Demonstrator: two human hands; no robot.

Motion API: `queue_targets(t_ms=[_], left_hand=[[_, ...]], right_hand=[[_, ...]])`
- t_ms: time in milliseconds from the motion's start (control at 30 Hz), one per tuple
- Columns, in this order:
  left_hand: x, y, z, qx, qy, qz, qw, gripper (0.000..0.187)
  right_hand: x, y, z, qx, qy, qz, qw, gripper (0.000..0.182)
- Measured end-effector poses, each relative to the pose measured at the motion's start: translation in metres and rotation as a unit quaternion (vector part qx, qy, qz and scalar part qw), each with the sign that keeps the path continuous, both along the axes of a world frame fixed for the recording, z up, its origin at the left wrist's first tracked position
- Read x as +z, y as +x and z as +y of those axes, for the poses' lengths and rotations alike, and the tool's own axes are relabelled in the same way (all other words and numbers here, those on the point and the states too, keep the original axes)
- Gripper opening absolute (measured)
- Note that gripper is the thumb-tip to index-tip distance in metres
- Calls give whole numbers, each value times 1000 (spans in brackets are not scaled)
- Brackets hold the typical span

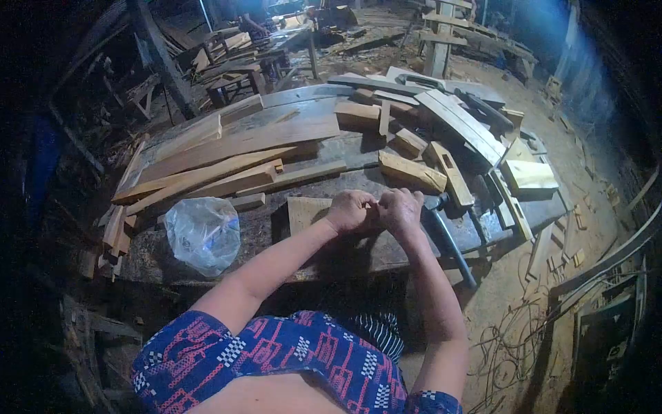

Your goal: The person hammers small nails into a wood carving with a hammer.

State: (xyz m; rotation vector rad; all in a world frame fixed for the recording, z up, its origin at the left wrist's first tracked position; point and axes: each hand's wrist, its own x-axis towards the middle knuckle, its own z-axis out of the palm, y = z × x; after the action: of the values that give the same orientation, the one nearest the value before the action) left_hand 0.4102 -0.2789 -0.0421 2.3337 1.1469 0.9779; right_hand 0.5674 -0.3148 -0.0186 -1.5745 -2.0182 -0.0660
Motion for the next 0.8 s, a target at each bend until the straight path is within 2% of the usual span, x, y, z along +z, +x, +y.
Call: queue_targets(t_ms=[67,167,233,300,367,433,467,500,567,600,633,700,733,767,800], left_hand=[[4,0,-3,10,3,-7,1000,18],[8,-1,-5,16,14,3,1000,16],[11,-1,-7,11,-6,9,1000,16],[4,0,-3,10,-2,-6,1000,17],[0,0,0,6,0,-20,1000,18],[-3,0,2,3,21,2,1000,20],[1,1,-1,-8,18,0,1000,20],[6,1,-4,-4,16,1,1000,19],[8,1,-6,7,18,4,1000,18],[8,1,-6,5,1,-3,1000,18],[8,1,-5,5,-16,-10,1000,19],[9,0,-5,-8,-35,-13,999,19],[10,1,-6,-11,-51,-17,999,19],[13,1,-6,-12,-122,-14,992,19],[10,0,-3,-12,-106,-9,994,20]], right_hand=[[15,-3,-5,-9,-77,47,996,20],[9,-3,-1,-27,-111,109,987,21],[6,-4,-3,-22,-112,80,990,19],[0,-9,-7,-26,-7,3,1000,17],[7,-15,-13,-30,-37,-40,998,16],[12,-19,-23,-1,38,-109,993,16],[23,-20,-29,13,-33,-115,993,22],[20,-18,-30,0,-38,-115,993,22],[18,-17,-33,3,-57,-99,993,28],[27,-15,-35,-4,-148,-92,985,34],[24,-9,-34,-13,-153,-91,984,34],[11,7,-34,32,-91,62,993,36],[13,18,-34,22,-63,83,994,35],[15,33,-33,13,-55,77,995,38],[16,44,-40,-41,-57,67,995,39]])
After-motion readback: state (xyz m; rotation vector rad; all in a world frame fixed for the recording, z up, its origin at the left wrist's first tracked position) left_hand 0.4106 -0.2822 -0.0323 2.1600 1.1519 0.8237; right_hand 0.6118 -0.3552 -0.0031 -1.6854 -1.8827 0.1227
